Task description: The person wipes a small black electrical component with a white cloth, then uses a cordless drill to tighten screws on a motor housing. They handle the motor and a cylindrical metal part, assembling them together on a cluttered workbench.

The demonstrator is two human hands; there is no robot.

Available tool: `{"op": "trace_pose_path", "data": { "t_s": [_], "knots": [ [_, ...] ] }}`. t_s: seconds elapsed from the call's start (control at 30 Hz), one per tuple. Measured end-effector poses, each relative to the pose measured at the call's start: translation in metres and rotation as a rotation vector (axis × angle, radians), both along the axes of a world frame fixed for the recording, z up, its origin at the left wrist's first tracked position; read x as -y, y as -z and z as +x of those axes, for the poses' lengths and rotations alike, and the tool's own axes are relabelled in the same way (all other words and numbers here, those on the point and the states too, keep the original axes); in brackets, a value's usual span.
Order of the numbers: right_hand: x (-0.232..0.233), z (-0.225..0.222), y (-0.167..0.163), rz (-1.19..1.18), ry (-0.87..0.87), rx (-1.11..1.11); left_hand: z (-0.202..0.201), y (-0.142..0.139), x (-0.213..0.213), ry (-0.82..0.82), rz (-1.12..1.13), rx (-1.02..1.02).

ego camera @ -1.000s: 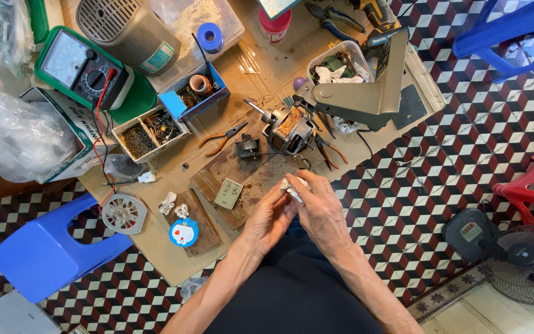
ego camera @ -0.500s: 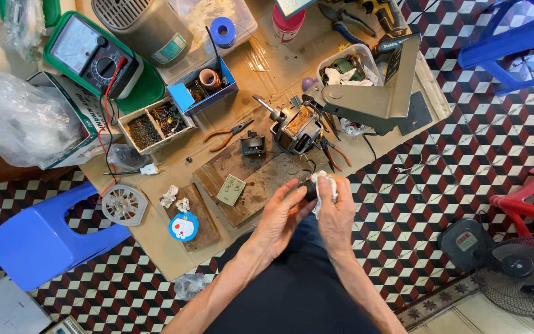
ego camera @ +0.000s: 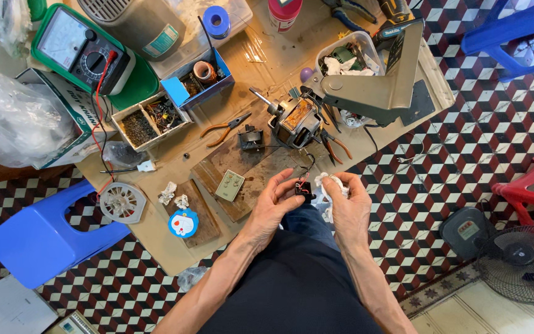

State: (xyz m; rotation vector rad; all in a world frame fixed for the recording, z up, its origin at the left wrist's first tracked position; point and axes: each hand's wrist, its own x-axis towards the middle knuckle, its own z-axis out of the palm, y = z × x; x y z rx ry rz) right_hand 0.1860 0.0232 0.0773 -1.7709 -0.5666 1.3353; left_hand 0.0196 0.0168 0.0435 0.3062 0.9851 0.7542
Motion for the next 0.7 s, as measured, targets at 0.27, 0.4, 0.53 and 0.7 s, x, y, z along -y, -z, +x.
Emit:
{"op": "trace_pose_path", "data": {
  "t_s": [0.27, 0.4, 0.53, 0.7],
  "knots": [
    [0.007, -0.001, 0.0, -0.115, -0.428, 0.289, 0.003, 0.007, 0.004, 0.043, 0.18, -0.124],
    [0.012, 0.007, 0.004, 0.132, -0.556, 0.275, 0.003, 0.007, 0.004, 0.089, 0.263, -0.227],
    [0.004, 0.006, 0.007, -0.066, -0.446, 0.224, 0.0, -0.002, 0.002, 0.196, 0.254, -0.327],
    [-0.005, 0.002, 0.002, -0.111, -0.453, 0.353, 0.0, -0.009, -0.002, 0.204, 0.309, -0.338]
  ]
}}
